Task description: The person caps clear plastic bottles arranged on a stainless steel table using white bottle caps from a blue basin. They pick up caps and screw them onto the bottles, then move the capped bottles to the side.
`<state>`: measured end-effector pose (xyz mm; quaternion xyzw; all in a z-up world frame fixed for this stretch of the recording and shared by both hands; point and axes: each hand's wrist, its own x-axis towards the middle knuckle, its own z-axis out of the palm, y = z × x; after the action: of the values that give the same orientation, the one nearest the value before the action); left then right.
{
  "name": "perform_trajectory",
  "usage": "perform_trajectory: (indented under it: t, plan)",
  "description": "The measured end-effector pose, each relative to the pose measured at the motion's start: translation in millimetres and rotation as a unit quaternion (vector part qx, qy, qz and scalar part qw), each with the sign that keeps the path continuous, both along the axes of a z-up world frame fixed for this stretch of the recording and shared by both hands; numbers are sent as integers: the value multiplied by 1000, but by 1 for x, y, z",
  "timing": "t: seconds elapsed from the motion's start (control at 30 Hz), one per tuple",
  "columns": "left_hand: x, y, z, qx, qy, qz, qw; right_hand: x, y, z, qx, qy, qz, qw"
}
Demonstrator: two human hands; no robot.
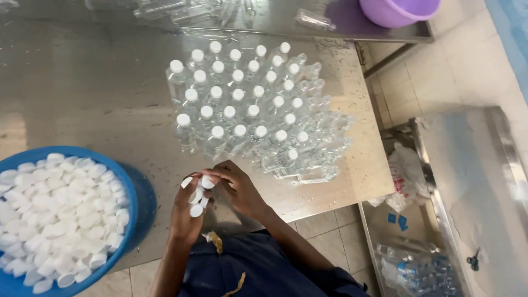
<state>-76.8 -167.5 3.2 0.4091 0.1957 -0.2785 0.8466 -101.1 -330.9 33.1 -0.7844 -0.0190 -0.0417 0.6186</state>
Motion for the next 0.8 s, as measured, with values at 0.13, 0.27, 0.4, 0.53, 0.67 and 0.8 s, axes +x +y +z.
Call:
perform_trajectory:
  t: [0.13, 0.27, 0.4, 0.53, 0.67, 0.8]
  plan:
    - [3, 7, -9, -77, -36, -8, 996, -6, -40, 18, 122, 73, 30, 989]
    - [10, 19, -22, -56, -23, -11, 998, 6, -106, 52, 197, 124, -52, 971]
    - [7, 33, -25, -63, -1, 23, 998, 60, -196, 85, -170, 181, -186, 950]
    - [13, 39, -25, -48, 34, 40, 997, 141, -306, 37, -346, -6, -210, 914]
    - [26, 35, -15, 2, 84, 55, 995, 220, -372, -4, -403, 40, -191, 894]
    - [40, 36, -43, -13, 86, 69, 994, 257, -417, -60, -495, 27, -122, 860]
